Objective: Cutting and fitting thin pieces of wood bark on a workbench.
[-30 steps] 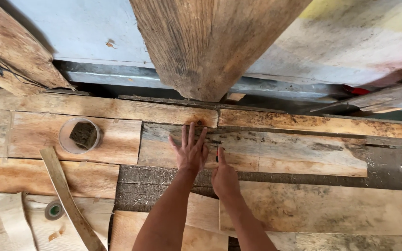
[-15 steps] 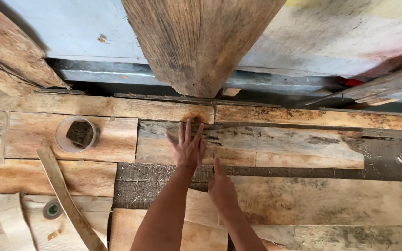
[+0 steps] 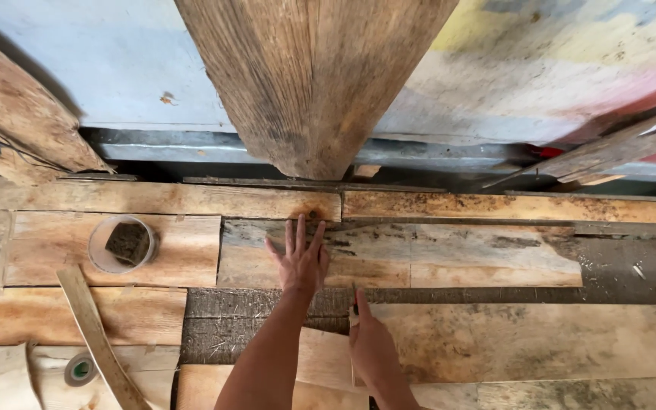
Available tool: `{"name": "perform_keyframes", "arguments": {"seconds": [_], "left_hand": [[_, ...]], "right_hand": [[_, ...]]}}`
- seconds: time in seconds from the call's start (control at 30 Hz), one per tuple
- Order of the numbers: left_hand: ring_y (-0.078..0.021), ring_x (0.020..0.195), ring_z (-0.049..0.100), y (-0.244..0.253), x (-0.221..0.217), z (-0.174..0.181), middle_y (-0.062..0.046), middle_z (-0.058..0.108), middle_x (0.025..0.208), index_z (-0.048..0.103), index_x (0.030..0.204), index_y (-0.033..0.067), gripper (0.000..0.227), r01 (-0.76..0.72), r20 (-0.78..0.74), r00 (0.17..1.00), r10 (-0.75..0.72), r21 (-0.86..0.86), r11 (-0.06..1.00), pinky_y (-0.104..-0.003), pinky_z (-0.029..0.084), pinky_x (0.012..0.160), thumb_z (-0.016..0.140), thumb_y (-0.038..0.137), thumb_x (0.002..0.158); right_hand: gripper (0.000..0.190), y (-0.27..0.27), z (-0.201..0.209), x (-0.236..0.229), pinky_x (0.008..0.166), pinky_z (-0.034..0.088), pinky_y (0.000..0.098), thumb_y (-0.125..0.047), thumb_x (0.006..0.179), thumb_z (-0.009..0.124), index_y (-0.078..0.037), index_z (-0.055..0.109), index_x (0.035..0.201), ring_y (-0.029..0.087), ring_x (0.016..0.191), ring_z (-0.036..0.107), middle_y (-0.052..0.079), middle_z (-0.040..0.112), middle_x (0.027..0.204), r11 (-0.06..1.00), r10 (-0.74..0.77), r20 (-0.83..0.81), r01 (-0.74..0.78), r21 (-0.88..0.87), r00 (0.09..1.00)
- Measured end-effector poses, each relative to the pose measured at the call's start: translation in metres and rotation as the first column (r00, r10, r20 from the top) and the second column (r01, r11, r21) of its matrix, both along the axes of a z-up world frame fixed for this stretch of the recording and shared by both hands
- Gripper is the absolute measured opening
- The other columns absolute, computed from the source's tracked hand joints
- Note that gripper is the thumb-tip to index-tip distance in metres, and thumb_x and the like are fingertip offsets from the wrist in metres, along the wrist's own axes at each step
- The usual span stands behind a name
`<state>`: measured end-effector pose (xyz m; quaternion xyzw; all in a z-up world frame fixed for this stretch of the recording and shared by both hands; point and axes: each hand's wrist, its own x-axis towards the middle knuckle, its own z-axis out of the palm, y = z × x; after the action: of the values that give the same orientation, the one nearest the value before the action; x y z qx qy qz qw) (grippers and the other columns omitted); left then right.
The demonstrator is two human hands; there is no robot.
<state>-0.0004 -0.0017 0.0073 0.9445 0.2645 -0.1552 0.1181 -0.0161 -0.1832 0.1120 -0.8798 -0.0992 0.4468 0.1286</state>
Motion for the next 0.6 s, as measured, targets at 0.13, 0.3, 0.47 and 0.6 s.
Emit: {"name": "perform_keyframes", "arguments": {"seconds": [0.13, 0.3, 0.47, 0.6], "left_hand": [[-0.0285, 0.159, -0.001, 0.0, 0.001, 0.002, -0.005, -0.007, 0.174, 0.005, 0.164, 0.0425, 0.062, -0.008, 0.0, 1.0, 0.008, -0.02, 1.0, -0.08, -0.003, 0.115, 0.025, 0.047, 0.106], [-0.0286, 0.16, -0.003, 0.0, 0.0, 0.01, -0.003, -0.006, 0.175, 0.004, 0.165, 0.0424, 0.063, -0.017, -0.031, 0.999, 0.017, -0.009, 1.0, -0.078, -0.003, 0.116, 0.025, 0.046, 0.106], [-0.03, 0.159, -0.008, 0.004, 0.005, 0.014, -0.003, -0.012, 0.174, -0.001, 0.165, 0.0415, 0.064, 0.003, -0.082, 0.997, -0.008, -0.054, 0.999, -0.079, -0.005, 0.115, 0.022, 0.05, 0.106], [-0.0304, 0.159, -0.009, 0.005, 0.004, 0.006, -0.004, -0.014, 0.174, -0.002, 0.165, 0.0417, 0.063, 0.012, -0.077, 0.997, -0.016, -0.055, 0.998, -0.08, -0.005, 0.115, 0.02, 0.052, 0.106]], "right_hand": [[0.073, -0.001, -0.055, 0.03, 0.057, 0.057, 0.0469, -0.015, 0.101, 0.049, -0.016, 0.011, 0.164, 0.026, 0.064, 0.066, 0.015, 0.069, 0.092, 0.974, -0.01, 0.281, -0.054, 0.218, 0.96], [0.068, 0.032, -0.063, 0.067, 0.05, 0.054, 0.0387, -0.022, 0.108, 0.044, -0.013, 0.009, 0.166, 0.019, 0.052, 0.06, 0.009, 0.066, 0.073, 0.959, -0.001, 0.354, -0.099, 0.264, 0.935], [0.069, 0.058, -0.04, 0.082, 0.041, 0.046, 0.031, -0.026, 0.11, 0.042, -0.015, 0.005, 0.167, 0.015, 0.046, 0.048, 0.007, 0.061, 0.066, 0.978, -0.016, 0.204, -0.027, 0.205, 0.979], [0.07, 0.058, -0.064, 0.087, 0.039, 0.043, 0.031, -0.024, 0.109, 0.043, -0.013, 0.006, 0.167, 0.014, 0.042, 0.049, 0.004, 0.061, 0.061, 0.976, 0.044, 0.267, -0.099, 0.195, 0.963]]}}
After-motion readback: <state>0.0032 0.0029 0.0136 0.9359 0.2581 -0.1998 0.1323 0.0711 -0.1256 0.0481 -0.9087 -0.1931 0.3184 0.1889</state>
